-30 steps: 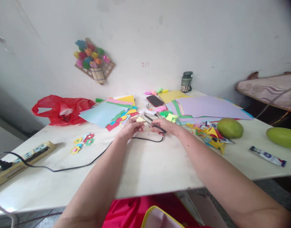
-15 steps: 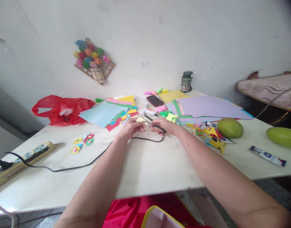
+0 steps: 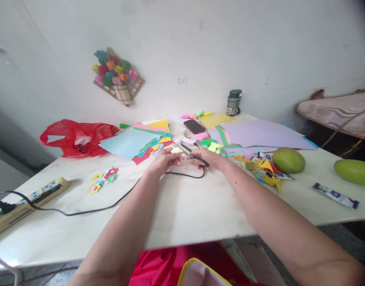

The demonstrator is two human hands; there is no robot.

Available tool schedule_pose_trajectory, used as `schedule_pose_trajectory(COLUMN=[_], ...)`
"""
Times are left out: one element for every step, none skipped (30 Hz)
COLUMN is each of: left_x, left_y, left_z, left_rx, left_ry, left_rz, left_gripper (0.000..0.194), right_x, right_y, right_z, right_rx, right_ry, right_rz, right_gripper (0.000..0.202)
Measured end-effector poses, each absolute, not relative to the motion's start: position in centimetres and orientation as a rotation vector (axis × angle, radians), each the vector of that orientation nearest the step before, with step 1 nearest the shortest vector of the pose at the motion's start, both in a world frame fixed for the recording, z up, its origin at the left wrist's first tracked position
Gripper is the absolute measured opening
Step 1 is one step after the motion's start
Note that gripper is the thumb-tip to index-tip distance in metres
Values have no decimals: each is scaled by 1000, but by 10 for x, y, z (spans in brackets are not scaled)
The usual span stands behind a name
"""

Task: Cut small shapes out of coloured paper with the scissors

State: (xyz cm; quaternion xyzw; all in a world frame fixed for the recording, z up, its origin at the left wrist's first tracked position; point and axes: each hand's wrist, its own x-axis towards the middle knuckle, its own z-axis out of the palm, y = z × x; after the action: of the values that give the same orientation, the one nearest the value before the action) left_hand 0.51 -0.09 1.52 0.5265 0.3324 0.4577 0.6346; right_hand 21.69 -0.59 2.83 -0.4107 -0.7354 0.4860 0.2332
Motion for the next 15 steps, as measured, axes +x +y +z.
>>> schedule_pose_trajectory(left_x=[5, 5, 5, 5, 5, 5, 6, 6, 6, 6, 6, 6, 6, 5, 5], left_y=[-1, -1, -1, -1, -2, -2, -2, -2, -2, -2, -2, -2, -2, -3, -3], left_z=[15, 15, 15, 15, 15, 16, 16, 16, 16, 16, 16, 16, 16, 16, 17], left_rx=[1199, 1194, 1191, 1188, 1186, 1184, 1182, 1181, 1180, 1180, 1179, 1178, 1178, 1179, 1180], left_ry=[756, 753, 752, 753, 755, 757, 759, 762, 764, 766, 768, 770, 770, 769, 769], left_rz=[1046, 1044, 1042, 1041, 1040, 1039, 1039, 1040, 1040, 1039, 1038, 1038, 1039, 1038, 1038], left_gripper=[26, 26, 26, 26, 26, 26, 26, 26, 26, 26, 26, 26, 26, 26, 26], right_x=[218, 219, 219, 220, 220, 220, 220, 220, 219, 219, 219, 218, 218, 218, 217], right_y=[-5, -5, -4, -4, -3, -3, -2, -2, -1, -1, -1, -1, -1, -1, -2], right_z=[28, 27, 27, 26, 26, 26, 25, 24, 24, 23, 23, 23, 23, 24, 24], right_rx=[-1111, -1094, -1084, -1081, -1086, -1094, -1106, -1118, -1128, -1136, -1146, -1157, -1170, -1177, -1180], right_ry=[-2033, -2042, -2047, -2050, -2053, -2057, -2059, -2059, -2058, -2056, -2051, -2045, -2039, -2034, -2030], right_rz=[1323, 1315, 1311, 1309, 1308, 1309, 1310, 1310, 1309, 1307, 1308, 1311, 1316, 1322, 1327], right_gripper=[24, 25, 26, 26, 27, 27, 27, 27, 27, 27, 27, 27, 27, 27, 27])
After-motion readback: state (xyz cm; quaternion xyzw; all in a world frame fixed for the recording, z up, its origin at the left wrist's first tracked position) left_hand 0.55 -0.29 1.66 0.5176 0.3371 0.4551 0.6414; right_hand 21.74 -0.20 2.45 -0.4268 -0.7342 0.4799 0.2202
